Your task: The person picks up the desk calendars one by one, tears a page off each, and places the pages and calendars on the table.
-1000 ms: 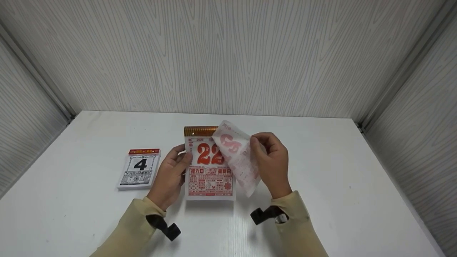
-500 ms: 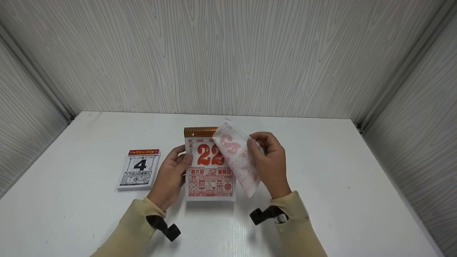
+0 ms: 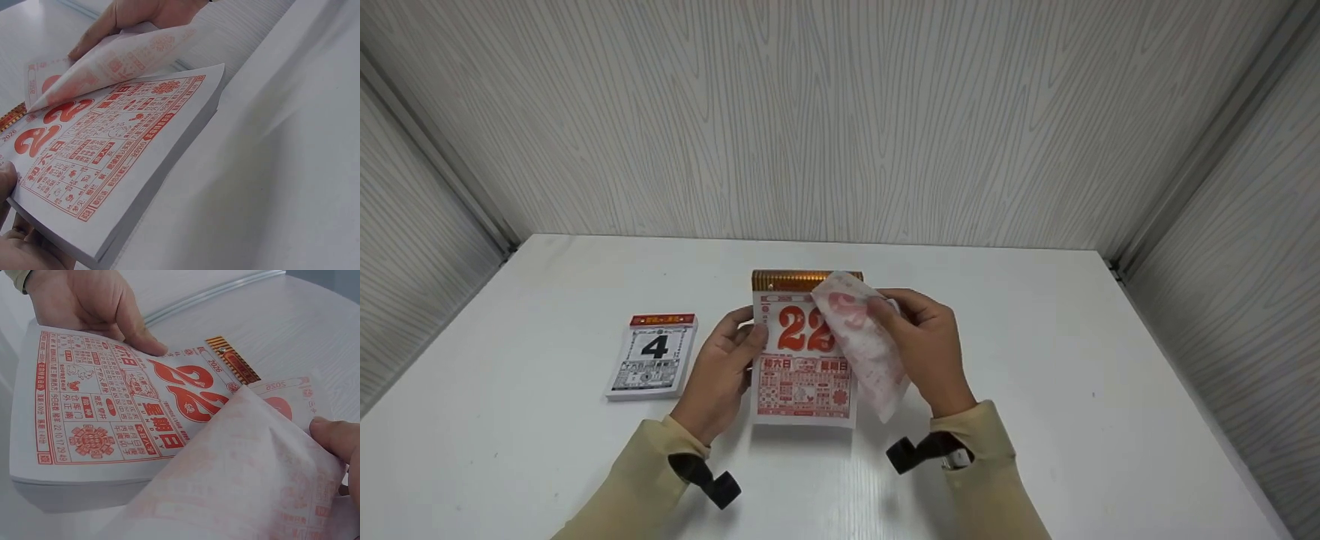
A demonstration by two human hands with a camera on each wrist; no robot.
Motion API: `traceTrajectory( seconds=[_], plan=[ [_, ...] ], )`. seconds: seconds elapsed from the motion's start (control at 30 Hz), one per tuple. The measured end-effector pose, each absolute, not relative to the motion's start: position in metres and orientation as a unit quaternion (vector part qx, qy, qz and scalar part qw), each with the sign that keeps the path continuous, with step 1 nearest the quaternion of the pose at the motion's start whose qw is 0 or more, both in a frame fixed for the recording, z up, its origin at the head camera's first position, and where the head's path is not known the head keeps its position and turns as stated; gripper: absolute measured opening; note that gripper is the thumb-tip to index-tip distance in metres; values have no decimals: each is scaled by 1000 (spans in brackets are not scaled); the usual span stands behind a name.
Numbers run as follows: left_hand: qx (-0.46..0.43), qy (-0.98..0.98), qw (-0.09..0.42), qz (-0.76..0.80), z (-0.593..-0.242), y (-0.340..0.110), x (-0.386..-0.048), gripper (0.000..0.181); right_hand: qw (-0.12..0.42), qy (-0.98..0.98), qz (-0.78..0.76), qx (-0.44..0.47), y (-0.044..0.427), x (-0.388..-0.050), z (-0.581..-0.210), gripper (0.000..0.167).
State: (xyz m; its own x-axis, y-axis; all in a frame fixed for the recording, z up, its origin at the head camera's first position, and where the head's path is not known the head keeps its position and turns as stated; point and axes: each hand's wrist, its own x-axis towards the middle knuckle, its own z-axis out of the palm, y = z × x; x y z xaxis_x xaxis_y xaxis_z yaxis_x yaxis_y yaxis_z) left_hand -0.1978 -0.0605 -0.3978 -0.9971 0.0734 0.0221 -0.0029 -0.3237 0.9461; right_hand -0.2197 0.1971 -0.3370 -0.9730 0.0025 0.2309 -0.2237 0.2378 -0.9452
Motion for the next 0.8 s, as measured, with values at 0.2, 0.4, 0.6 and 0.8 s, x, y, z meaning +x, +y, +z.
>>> traceTrajectory(
  seconds=[0.2, 0.4, 0.6, 0.8],
  plan=[
    [29, 583, 19, 811, -398, -60, -198, 46, 76, -777, 623, 51, 200, -220, -337, 41],
    [38, 582, 19, 812, -397, -59, -197, 47, 74, -755, 651, 35, 202, -220, -336, 39],
    [38, 585, 13, 810, -398, -59, -197, 48, 77, -754, 651, 47, 203, -221, -336, 39],
    [36, 593, 4, 805, -400, -58, -199, 46, 100, -755, 645, 60, 203, -220, -336, 36]
  ],
)
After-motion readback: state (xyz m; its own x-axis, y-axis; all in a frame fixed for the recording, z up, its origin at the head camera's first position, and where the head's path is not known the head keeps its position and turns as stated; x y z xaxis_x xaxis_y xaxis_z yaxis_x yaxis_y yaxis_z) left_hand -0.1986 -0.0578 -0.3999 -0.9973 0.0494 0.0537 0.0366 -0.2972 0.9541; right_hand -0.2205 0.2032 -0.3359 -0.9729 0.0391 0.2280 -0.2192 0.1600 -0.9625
